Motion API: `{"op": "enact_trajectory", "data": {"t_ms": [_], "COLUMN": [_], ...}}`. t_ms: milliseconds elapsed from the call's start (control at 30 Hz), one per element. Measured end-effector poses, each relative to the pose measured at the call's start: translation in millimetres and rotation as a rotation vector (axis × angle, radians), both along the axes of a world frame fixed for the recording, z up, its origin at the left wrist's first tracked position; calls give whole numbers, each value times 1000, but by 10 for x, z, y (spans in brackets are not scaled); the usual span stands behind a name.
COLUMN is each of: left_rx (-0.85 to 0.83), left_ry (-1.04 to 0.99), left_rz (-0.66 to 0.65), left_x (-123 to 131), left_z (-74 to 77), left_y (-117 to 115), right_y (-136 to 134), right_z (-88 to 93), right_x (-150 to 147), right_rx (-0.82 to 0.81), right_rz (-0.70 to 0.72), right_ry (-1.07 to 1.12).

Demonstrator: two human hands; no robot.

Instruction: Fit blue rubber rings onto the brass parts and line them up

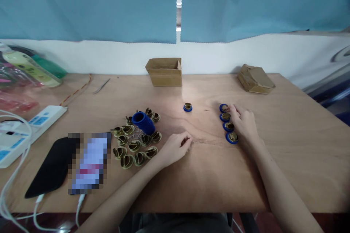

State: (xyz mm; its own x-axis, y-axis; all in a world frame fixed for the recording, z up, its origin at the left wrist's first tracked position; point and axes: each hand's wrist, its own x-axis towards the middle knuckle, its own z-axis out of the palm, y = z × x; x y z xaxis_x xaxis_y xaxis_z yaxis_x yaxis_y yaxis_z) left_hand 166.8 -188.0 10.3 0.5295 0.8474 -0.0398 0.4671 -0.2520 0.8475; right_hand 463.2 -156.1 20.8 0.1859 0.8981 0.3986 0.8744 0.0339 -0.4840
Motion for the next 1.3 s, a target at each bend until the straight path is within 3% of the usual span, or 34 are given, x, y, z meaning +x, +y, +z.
{"op": "enact_trajectory", "data": {"t_ms": [367, 500, 767, 1300], "left_rx": [-9, 0, 31, 80], "left_ry": [22, 13, 45, 101], "left_rz": [-2, -3, -13, -30], "left_x": [-1, 3, 9, 21], "left_z": [27, 34, 59, 43], "left_y": [2, -1, -17, -22], "right_y": [6, 44, 79, 46], "right_z": [18, -48, -140, -127], "right_x": [7, 15, 38, 65], "right_rx": [12, 71, -100, -95], "right_rz": [14, 101, 235, 194], "right_ry": [-22, 1, -9, -168]}}
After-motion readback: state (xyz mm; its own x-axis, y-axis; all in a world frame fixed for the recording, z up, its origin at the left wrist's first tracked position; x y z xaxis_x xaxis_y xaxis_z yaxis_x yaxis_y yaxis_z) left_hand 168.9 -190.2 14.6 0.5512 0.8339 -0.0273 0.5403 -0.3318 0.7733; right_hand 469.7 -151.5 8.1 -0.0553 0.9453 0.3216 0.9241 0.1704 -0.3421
